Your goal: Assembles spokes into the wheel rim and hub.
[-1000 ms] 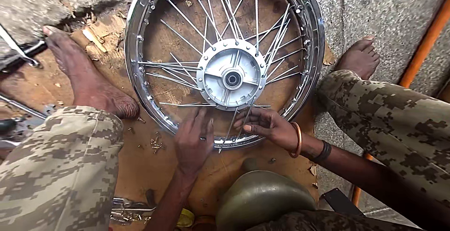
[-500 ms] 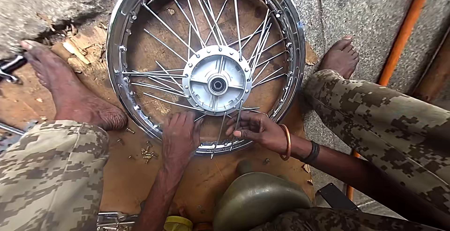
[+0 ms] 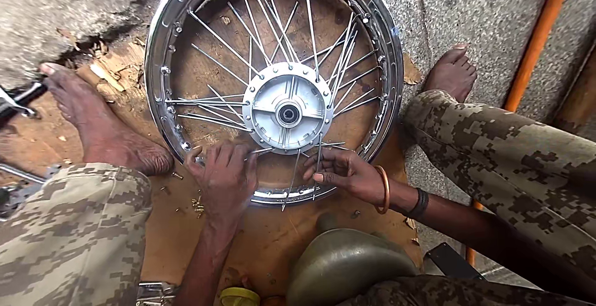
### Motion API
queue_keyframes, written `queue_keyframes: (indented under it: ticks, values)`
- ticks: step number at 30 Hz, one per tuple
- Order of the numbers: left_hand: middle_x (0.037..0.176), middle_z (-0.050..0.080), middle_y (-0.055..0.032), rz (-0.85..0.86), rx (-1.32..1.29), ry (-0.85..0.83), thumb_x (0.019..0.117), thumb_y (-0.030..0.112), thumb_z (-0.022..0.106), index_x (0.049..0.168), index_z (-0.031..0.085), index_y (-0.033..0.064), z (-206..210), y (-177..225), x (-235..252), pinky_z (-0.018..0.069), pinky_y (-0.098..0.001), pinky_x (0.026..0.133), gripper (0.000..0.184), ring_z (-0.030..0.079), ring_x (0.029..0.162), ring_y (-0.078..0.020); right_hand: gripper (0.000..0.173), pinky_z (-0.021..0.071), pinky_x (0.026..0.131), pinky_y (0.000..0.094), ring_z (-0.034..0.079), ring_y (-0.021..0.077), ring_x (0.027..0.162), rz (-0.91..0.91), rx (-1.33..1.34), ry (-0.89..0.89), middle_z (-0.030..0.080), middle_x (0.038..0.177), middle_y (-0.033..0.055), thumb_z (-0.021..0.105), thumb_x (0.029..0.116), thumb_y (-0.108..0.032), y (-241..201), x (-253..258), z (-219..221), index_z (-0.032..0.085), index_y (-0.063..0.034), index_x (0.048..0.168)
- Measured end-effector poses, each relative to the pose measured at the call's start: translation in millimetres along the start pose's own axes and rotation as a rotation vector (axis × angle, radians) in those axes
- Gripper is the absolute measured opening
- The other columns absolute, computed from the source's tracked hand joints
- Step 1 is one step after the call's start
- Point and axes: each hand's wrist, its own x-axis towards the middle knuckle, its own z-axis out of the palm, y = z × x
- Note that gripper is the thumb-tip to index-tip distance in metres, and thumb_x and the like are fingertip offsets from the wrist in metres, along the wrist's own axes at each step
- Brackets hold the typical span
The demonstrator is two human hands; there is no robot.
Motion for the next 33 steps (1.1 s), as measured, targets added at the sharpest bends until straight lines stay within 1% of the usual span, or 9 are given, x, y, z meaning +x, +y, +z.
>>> queue_keyframes:
  ticks: [2, 4, 7, 11, 16, 23, 28, 31, 33]
  values:
    - [0.097, 0.071, -0.0108, 0.003, -0.055, -0.109, 0.1025, 0.03, 0.057, 0.109, 0.073, 0.0078, -6.0, 4.0, -9.7, 0.0441, -0.0567, 0.094, 0.027, 0.066, 0.095, -0.0308, 0.027, 0.0624, 0.083, 0.0334, 0.073, 0.0237, 0.091, 0.026, 0.016, 0.015, 0.073, 0.108, 0.0151, 0.061, 0.099, 0.002, -2.4, -0.6, 2.3, 0.062, 0.0021, 0.126]
    - [0.087, 0.071, -0.0035, -0.085, -0.178, -0.203, 0.1022, 0.034, 0.056, 0.117, 0.072, 0.0098, -6.6, 15.7, -28.6, 0.0576, -0.0411, 0.068, 0.033, 0.069, 0.075, -0.0184, 0.03, 0.0641, 0.082, 0.0363, 0.074, 0.0261, 0.088, 0.054, 0.056, 0.012, 0.073, 0.111, 0.0163, 0.06, 0.0994, 0.004, -3.4, -0.1, 4.0, 0.06, 0.0022, 0.13]
    - [0.079, 0.071, 0.0074, -0.405, -0.618, -0.38, 0.0997, 0.033, 0.062, 0.117, 0.069, 0.0199, 1.5, 45.8, -50.8, 0.0585, -0.0268, 0.052, 0.023, 0.066, 0.058, -0.0063, 0.033, 0.0647, 0.079, 0.0361, 0.075, 0.0255, 0.085, 0.075, 0.083, -0.012, 0.072, 0.113, 0.0161, 0.059, 0.1011, 0.002, -0.9, 0.9, 3.9, 0.057, 0.0022, 0.134]
    - [0.074, 0.073, -0.0027, -0.606, -1.007, -0.412, 0.0969, 0.017, 0.07, 0.106, 0.074, 0.0118, 15.4, 70.4, -55.1, 0.0581, -0.0264, 0.052, 0.012, 0.067, 0.056, -0.0146, 0.03, 0.0634, 0.069, 0.0301, 0.073, 0.0203, 0.076, 0.089, -0.022, 0.033, 0.074, 0.107, 0.0123, 0.059, 0.1025, -0.003, -7.5, -2.0, 6.0, 0.059, -0.0004, 0.132]
    - [0.086, 0.075, -0.011, -0.638, -1.203, -0.5, 0.0985, 0.016, 0.069, 0.109, 0.073, 0.0066, 12.6, 64.3, -50.6, 0.0615, -0.0304, 0.06, 0.015, 0.07, 0.063, -0.0228, 0.026, 0.0637, 0.072, 0.0301, 0.074, 0.0183, 0.078, 0.117, -0.154, 0.053, 0.075, 0.104, 0.0088, 0.058, 0.1038, -0.007, -5.7, -4.2, 4.4, 0.06, -0.0029, 0.13]
    - [0.102, 0.076, -0.0036, -0.608, -1.124, -0.564, 0.0988, 0.02, 0.068, 0.119, 0.072, 0.0141, 13.2, 59.8, -48.5, 0.0637, -0.0313, 0.069, 0.021, 0.073, 0.08, -0.0203, 0.023, 0.0618, 0.078, 0.0283, 0.072, 0.0132, 0.085, 0.052, -0.272, 0.117, 0.074, 0.104, 0.0042, 0.065, 0.1005, -0.01, -0.4, -6.3, 2.3, 0.064, -0.0058, 0.123]
    - [0.108, 0.076, -0.0055, -0.663, -1.203, -0.553, 0.0977, 0.016, 0.069, 0.128, 0.068, 0.0147, 11.2, 60.5, -42.5, 0.0639, -0.0348, 0.079, 0.03, 0.074, 0.09, -0.0232, 0.035, 0.0635, 0.077, 0.0315, 0.073, 0.0194, 0.087, -0.118, -0.157, 0.347, 0.072, 0.11, 0.0111, 0.069, 0.0949, -0.001, -16.8, -1.9, -3.0, 0.06, -0.0019, 0.128]
    - [0.117, 0.074, -0.0087, -0.669, -1.328, -0.561, 0.1003, 0.012, 0.063, 0.135, 0.064, 0.0117, 9.6, 58.1, -32.6, 0.0604, -0.0366, 0.091, 0.035, 0.072, 0.104, -0.0251, 0.038, 0.0605, 0.088, 0.033, 0.072, 0.0202, 0.097, 0.027, 0.133, 0.32, 0.071, 0.114, 0.0138, 0.061, 0.0987, 0.001, -31.3, 5.8, -10.5, 0.055, -0.0006, 0.136]
    - [0.126, 0.071, -0.0108, -0.654, -1.427, -0.561, 0.1026, 0.011, 0.058, 0.139, 0.061, 0.0096, 13.2, 56.3, -26.6, 0.0581, -0.0379, 0.095, 0.037, 0.07, 0.11, -0.0274, 0.036, 0.0602, 0.086, 0.0327, 0.072, 0.0191, 0.094, 0.127, 0.359, 0.346, 0.071, 0.112, 0.0142, 0.056, 0.0995, -0.002, -34.1, 12.6, -15.6, 0.056, -0.0021, 0.136]
